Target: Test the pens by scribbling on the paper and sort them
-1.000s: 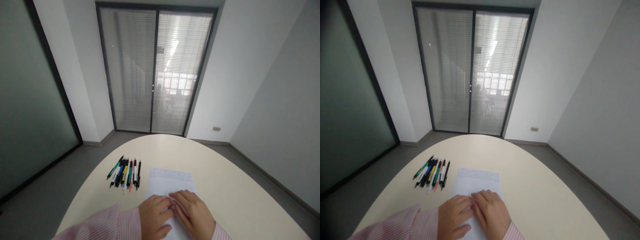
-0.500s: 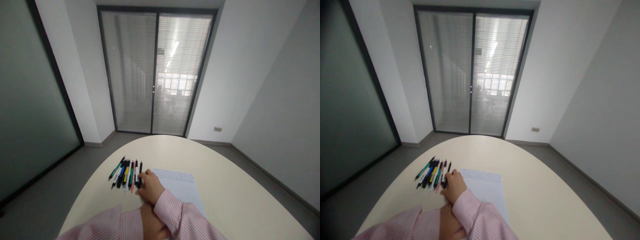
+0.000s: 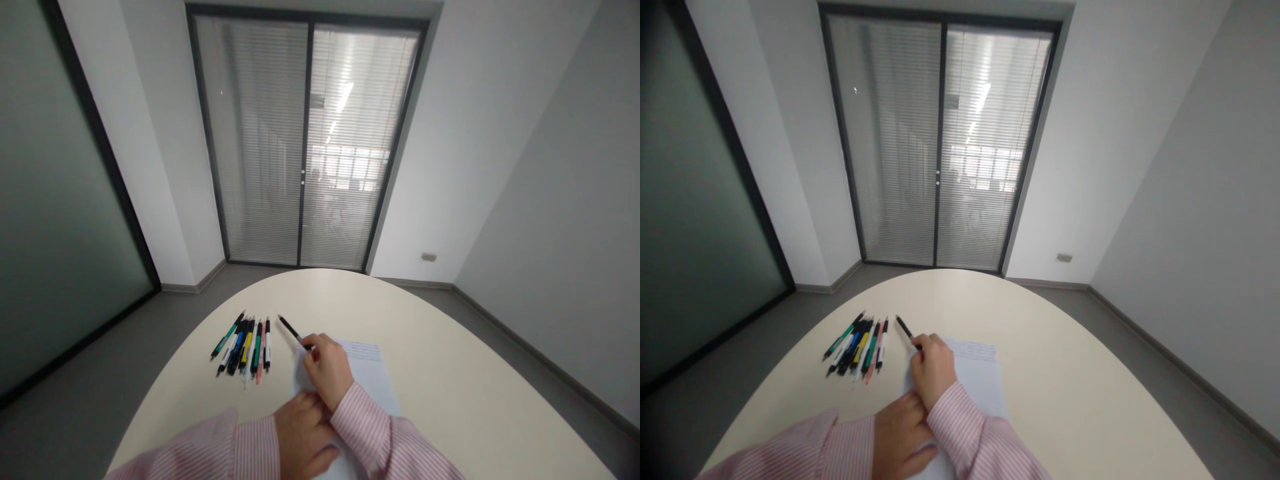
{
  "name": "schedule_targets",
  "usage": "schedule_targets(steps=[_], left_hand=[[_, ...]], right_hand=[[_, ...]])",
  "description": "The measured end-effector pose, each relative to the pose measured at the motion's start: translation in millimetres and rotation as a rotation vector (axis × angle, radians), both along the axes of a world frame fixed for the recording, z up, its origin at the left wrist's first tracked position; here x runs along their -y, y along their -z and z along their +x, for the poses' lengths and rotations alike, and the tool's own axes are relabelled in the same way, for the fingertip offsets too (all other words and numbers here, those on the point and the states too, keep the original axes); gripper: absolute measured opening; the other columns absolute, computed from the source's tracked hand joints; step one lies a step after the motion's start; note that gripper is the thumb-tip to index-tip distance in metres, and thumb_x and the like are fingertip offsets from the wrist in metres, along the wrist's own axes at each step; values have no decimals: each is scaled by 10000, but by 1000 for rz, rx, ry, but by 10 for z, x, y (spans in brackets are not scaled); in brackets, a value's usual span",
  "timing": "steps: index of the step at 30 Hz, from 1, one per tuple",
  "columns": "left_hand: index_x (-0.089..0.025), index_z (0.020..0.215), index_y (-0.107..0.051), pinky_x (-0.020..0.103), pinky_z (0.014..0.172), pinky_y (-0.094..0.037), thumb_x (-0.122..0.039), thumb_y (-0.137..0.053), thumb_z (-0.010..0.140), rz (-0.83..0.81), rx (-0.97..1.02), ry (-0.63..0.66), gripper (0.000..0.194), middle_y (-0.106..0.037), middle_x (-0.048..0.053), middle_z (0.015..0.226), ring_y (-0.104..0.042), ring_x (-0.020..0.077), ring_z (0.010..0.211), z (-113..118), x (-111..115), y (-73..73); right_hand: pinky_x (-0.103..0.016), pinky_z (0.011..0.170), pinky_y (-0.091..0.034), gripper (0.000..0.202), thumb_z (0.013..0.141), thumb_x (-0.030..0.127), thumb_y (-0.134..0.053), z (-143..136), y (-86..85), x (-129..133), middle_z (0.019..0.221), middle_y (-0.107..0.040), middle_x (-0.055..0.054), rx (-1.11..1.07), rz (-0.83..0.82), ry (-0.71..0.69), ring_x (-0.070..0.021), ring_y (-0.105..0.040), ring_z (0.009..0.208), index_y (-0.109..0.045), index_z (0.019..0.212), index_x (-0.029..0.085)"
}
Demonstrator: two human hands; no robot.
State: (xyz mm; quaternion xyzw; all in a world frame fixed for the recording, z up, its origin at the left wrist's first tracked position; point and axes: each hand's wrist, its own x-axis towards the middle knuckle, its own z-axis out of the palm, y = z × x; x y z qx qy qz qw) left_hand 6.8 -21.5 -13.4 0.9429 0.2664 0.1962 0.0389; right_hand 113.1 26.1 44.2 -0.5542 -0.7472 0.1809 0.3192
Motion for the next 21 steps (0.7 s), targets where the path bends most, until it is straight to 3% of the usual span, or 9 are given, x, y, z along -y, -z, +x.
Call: schedule_targets(steps=[4,6,9,12,14,18,21], left_hand=[[-205,1157,-525,367,892,-436,-360,-518,868,-22,43,62,328,-590,93,1175,-533,246,1062,19,29,-62],[-214,1195,-502,375,914,-423,-375,-484,887,-7,66,83,348,-573,92,1227,-517,253,1104,31,37,-16],[-214,1223,-482,378,912,-428,-417,-447,903,42,65,115,381,-562,83,1268,-517,259,1117,55,11,136],[-211,1237,-473,367,892,-447,-460,-414,906,101,54,159,418,-572,90,1263,-534,260,1100,82,-46,281],[-213,1237,-469,360,892,-455,-443,-398,912,116,82,180,405,-584,92,1243,-544,253,1088,92,-77,302],[-195,1215,-482,324,922,-459,-291,-370,928,20,286,205,322,-595,98,1183,-550,215,1078,80,-108,118],[-234,1106,-553,288,855,-491,-174,-421,914,-123,482,-125,240,-610,67,1033,-586,179,972,35,-182,-69]], right_hand=[[-287,704,-521,279,768,124,-436,514,34,120,910,-690,-54,-184,31,17,-174,-648,761,-637,951,190],[-299,620,-543,211,774,227,-484,761,118,189,857,-693,-56,-403,-10,29,-178,-654,650,-632,918,183],[-339,645,-550,255,727,395,-621,1019,278,256,735,-690,-52,-691,-119,81,-204,-661,632,-660,841,171],[-349,671,-544,359,649,484,-714,1121,410,248,668,-692,-57,-786,-181,121,-222,-662,663,-692,795,157],[-340,662,-543,386,604,501,-752,1130,461,205,678,-696,-58,-823,-191,147,-220,-662,663,-703,766,154],[-325,649,-548,375,589,472,-780,1127,503,107,700,-687,-47,-890,-201,149,-211,-663,664,-698,775,157],[-341,683,-554,382,620,436,-775,1154,528,69,802,-694,-59,-909,-174,110,-213,-664,715,-686,883,173]])
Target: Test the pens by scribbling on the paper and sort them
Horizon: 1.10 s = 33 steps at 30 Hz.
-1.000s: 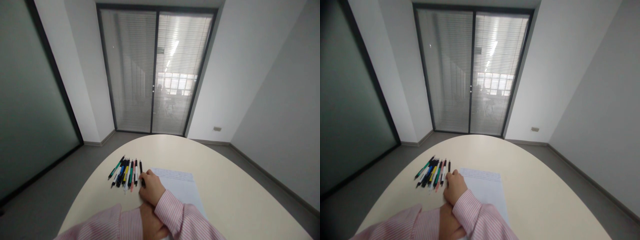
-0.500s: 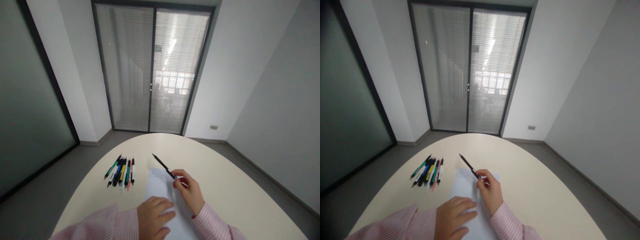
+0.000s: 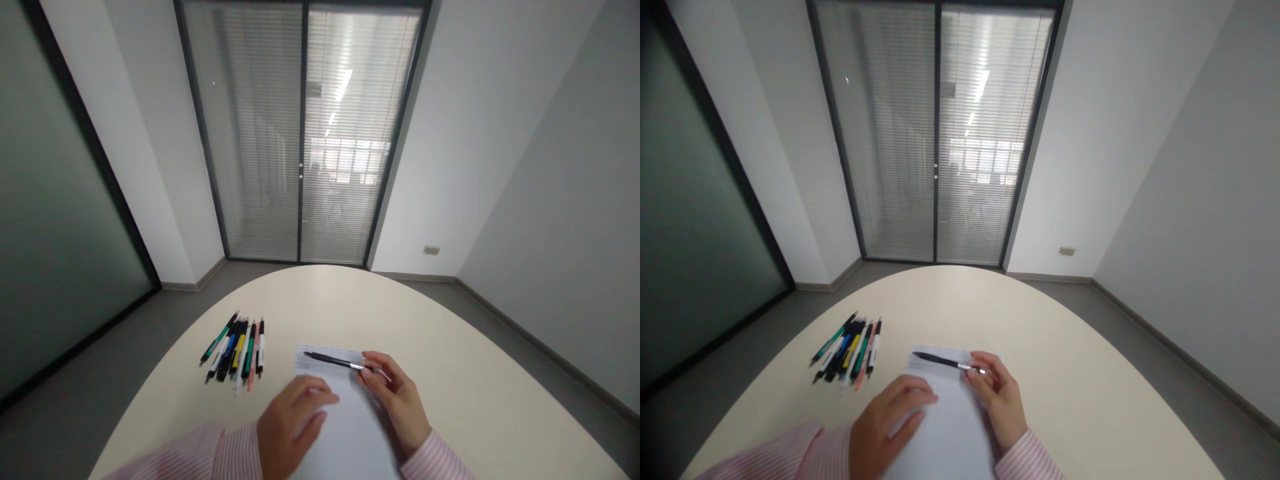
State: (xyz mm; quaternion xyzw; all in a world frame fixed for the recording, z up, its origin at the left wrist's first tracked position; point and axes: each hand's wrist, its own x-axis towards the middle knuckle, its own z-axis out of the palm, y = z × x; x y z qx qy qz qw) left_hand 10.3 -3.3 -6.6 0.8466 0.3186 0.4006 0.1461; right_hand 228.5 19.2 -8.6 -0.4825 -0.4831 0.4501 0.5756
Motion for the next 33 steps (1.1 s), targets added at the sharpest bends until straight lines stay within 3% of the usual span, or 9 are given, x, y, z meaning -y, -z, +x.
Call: schedule_targets(steps=[3,4,11,17,24,28,33], left_hand=[[-211,1080,-567,338,830,-514,-164,-498,865,-56,136,-228,231,-591,86,1035,-591,207,949,-71,-161,-89],[-200,1073,-569,323,779,-534,-161,-510,850,-92,171,-251,234,-599,86,1016,-607,200,899,-94,-221,-96],[-171,855,-661,231,654,-554,-175,-567,807,-300,183,-205,105,-707,18,776,-678,152,696,-160,-380,-66],[-161,832,-681,207,597,-531,-150,-608,772,-199,108,-167,95,-706,15,732,-662,137,617,-140,-357,-48],[-176,785,-658,203,585,-496,-152,-619,764,-237,44,-202,51,-677,-6,682,-633,130,595,-154,-363,-24],[-178,780,-629,216,565,-458,-171,-587,793,-217,23,-198,44,-638,-8,660,-598,133,579,-139,-331,17],[-181,828,-565,239,584,-423,-218,-481,882,-144,10,-157,107,-584,7,693,-553,146,615,-136,-292,50]], right_hand=[[-364,749,-540,351,661,421,-748,37,37,-15,855,-698,-78,53,38,-32,-238,-657,810,-683,904,175],[-370,771,-532,328,673,418,-738,47,49,-19,859,-699,-81,84,46,-42,-246,-652,838,-688,885,174],[-357,784,-517,272,750,414,-665,43,64,-10,897,-696,-86,226,110,-35,-248,-639,878,-699,906,193],[-296,739,-511,200,807,364,-627,-12,20,31,862,-717,-51,445,166,-160,-208,-650,827,-729,935,250],[-305,697,-484,161,851,328,-591,-21,3,30,795,-721,-26,571,304,-152,-199,-627,758,-728,909,267],[-308,710,-466,170,877,289,-559,-16,-16,44,822,-717,-14,603,361,-187,-197,-614,777,-708,959,280],[-296,693,-465,179,886,306,-543,-11,2,52,806,-712,-11,580,311,-209,-190,-611,763,-708,948,272]])
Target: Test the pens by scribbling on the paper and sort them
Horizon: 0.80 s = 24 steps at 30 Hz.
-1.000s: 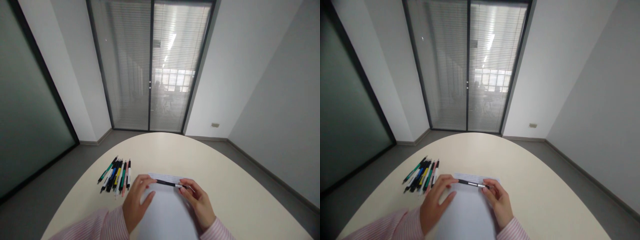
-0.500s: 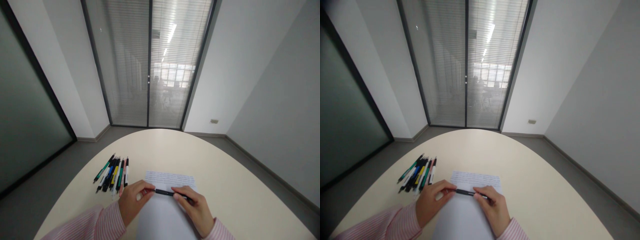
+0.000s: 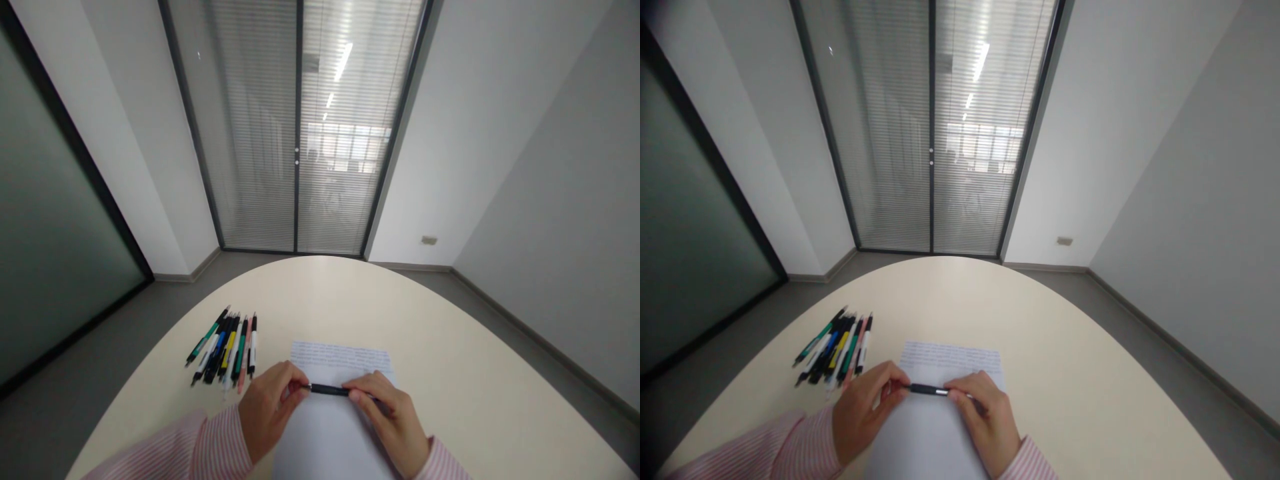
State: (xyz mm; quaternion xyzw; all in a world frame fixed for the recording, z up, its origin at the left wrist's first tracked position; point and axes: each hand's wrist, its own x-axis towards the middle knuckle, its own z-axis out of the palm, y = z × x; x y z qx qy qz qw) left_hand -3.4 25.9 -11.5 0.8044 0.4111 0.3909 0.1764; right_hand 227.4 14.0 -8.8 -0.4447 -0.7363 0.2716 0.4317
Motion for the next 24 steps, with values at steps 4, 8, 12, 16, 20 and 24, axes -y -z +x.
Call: schedule_targets(steps=[4,8,12,16,20,24], left_hand=[[-182,851,-521,263,618,-402,-205,-394,923,52,-60,57,148,-560,21,734,-542,166,677,-4,-1,19],[-186,808,-501,281,628,-384,-206,-321,958,108,-168,65,235,-558,20,720,-526,179,688,7,-23,75],[-194,733,-499,283,606,-381,-247,-269,981,112,-181,32,343,-556,12,664,-517,180,651,15,-45,83],[-181,975,-543,266,621,-427,-311,-433,935,67,-66,44,175,-608,27,793,-555,175,702,7,-49,14],[-176,835,-578,247,583,-433,-255,-472,912,59,-35,14,153,-621,21,741,-573,159,655,-4,-55,-7],[-179,798,-610,246,561,-441,-288,-508,898,66,-45,-9,179,-627,6,671,-584,154,602,-14,-76,2]], right_hand=[[-297,677,-464,202,884,343,-539,-15,3,-16,775,-707,-20,-2,-56,12,-192,-611,741,-719,905,254],[-304,681,-463,218,879,362,-537,-30,-11,-25,772,-706,-28,-5,-79,5,-198,-612,744,-720,867,244],[-305,706,-462,199,874,356,-546,-22,-13,-19,794,-705,-25,-16,-73,-13,-197,-614,768,-711,867,245],[-299,712,-469,200,872,360,-544,-12,-11,-21,819,-704,-27,-30,-112,6,-197,-621,789,-708,889,245],[-304,730,-473,216,871,374,-539,-20,-17,-22,835,-705,-31,-35,-148,20,-203,-629,811,-708,898,243],[-303,736,-476,222,866,381,-543,-23,-11,-16,837,-707,-33,-41,-161,29,-203,-634,811,-710,894,238]])
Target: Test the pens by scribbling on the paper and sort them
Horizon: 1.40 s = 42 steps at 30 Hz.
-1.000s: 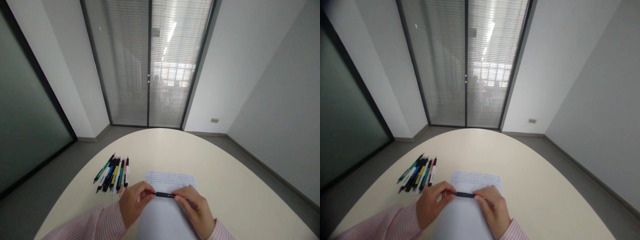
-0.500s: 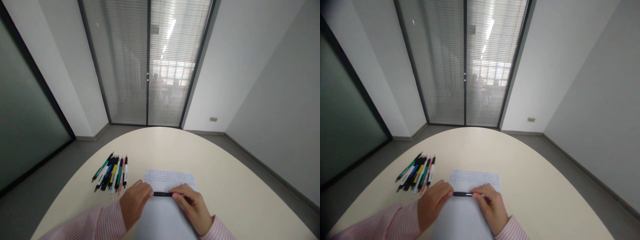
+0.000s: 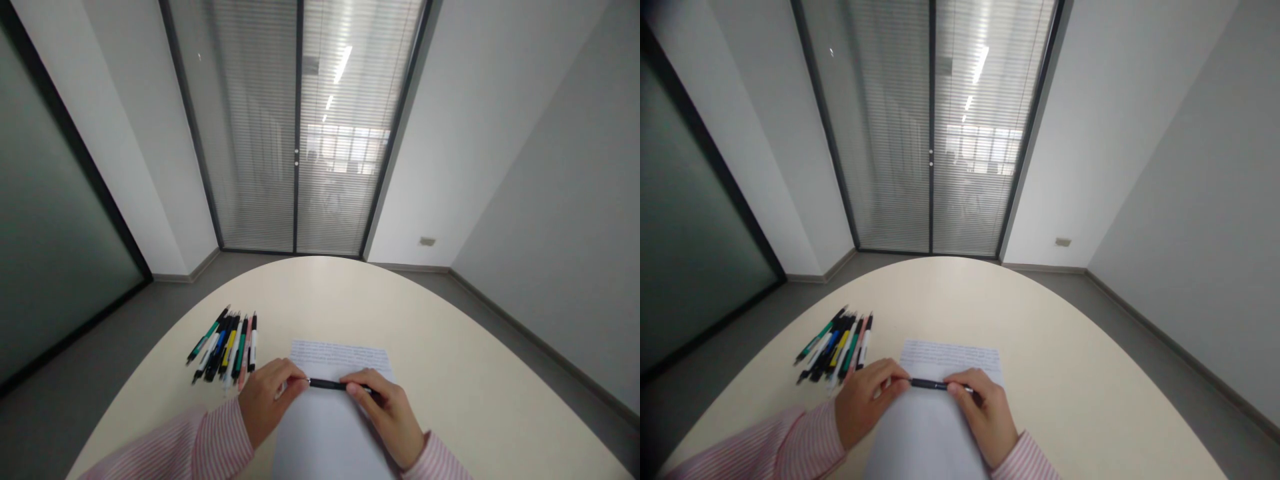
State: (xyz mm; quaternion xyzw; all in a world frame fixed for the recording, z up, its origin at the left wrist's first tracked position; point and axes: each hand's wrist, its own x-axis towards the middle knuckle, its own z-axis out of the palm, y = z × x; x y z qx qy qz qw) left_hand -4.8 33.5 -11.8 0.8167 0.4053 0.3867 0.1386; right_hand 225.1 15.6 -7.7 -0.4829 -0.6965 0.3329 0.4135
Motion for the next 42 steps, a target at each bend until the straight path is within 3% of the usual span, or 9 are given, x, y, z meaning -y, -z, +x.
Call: schedule_targets(steps=[4,10,15,18,23,26,29,37,42], left_hand=[[-171,942,-611,231,586,-478,-315,-542,883,26,54,20,170,-670,28,788,-609,146,646,-3,-4,-37],[-183,768,-629,235,587,-467,-279,-501,895,-5,22,-16,204,-650,8,674,-604,143,618,-16,-3,-44],[-192,945,-625,250,604,-480,-266,-565,847,-27,45,-13,136,-686,30,829,-603,160,682,-29,-27,-35],[-189,833,-638,254,612,-474,-229,-546,857,-19,45,-8,102,-673,23,770,-600,159,671,-34,-38,-48],[-186,736,-629,256,589,-441,-255,-486,897,-56,48,-24,226,-646,16,691,-579,161,643,-48,-44,-11],[-190,893,-628,251,602,-450,-264,-556,858,-79,80,11,108,-669,25,815,-582,164,693,-52,-46,5],[-186,850,-629,257,618,-451,-226,-588,833,-80,66,6,60,-663,24,807,-579,165,697,-47,-46,-15],[-179,645,-598,272,647,-429,-262,-448,912,-63,72,6,317,-611,23,666,-568,167,696,-42,-55,3],[-184,827,-637,264,614,-449,-257,-538,856,-78,108,-4,127,-653,36,781,-577,168,701,-49,-57,-6]], right_hand=[[-298,741,-480,223,866,382,-542,4,16,1,835,-710,-34,-8,15,3,-201,-639,814,-711,883,237],[-297,740,-497,230,864,381,-544,-8,-7,7,834,-717,-41,-6,29,9,-206,-650,814,-716,891,232],[-289,732,-499,235,877,376,-526,-6,1,20,829,-715,-35,2,34,23,-202,-653,811,-709,881,229],[-290,739,-495,231,880,373,-524,3,24,21,835,-714,-34,10,41,35,-201,-651,819,-705,895,231],[-297,740,-497,256,882,398,-513,0,24,22,841,-714,-47,31,53,29,-207,-647,822,-704,877,226],[-302,739,-503,275,881,414,-507,-5,16,22,839,-715,-53,34,67,38,-211,-648,820,-705,879,222],[-298,730,-510,282,879,419,-510,-5,4,24,830,-717,-54,39,78,44,-209,-652,812,-709,870,221],[-277,717,-515,240,875,381,-527,-5,-12,30,813,-722,-37,12,79,31,-198,-664,788,-712,862,230],[-276,722,-515,240,882,378,-516,2,7,19,825,-722,-37,19,73,33,-200,-663,800,-703,867,228]])
